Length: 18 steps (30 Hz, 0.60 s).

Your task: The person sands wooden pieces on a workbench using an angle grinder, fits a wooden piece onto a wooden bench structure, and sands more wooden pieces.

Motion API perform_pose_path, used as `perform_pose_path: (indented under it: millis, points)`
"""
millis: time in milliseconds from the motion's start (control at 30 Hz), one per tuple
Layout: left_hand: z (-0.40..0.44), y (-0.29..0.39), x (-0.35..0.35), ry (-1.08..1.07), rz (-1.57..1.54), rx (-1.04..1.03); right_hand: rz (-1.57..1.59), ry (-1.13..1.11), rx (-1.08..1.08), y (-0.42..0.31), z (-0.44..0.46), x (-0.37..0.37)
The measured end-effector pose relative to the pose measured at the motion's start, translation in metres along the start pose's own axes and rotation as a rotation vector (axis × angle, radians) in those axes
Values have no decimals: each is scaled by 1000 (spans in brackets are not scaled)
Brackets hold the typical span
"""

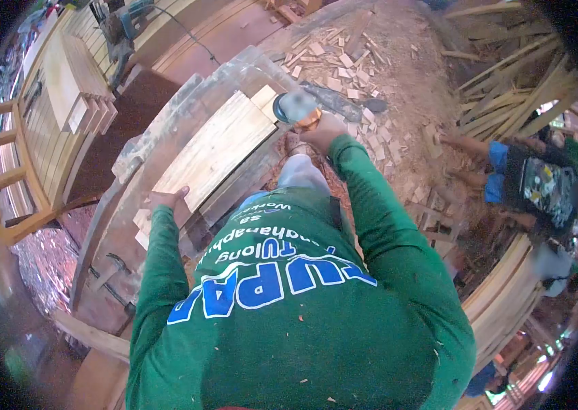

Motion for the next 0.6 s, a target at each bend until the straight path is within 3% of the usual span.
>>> perform_pose_path:
  millis: [133,233,367,600]
  points:
    - [-4,-2,-4,-27,3,95,-13,33,111,-22,11,3]
    - [0,1,-2,-75,5,153,-153,-89,33,-19,27,7]
    - [13,5,-4,-152,160,31,-223,-92,57,-27,31,5]
    - [5,8,4,-134,146,62,-381,-43,124,-67,52,9]
Point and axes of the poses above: each hand's wrist, its own z-axis towards the middle knuckle, its own x-axis out of the back of the hand, y = z × x, the point moved 7 cm from there along z, towards the middle knuckle, and after that the axes turned 14 degrees about -x, right-handed, at the moved point
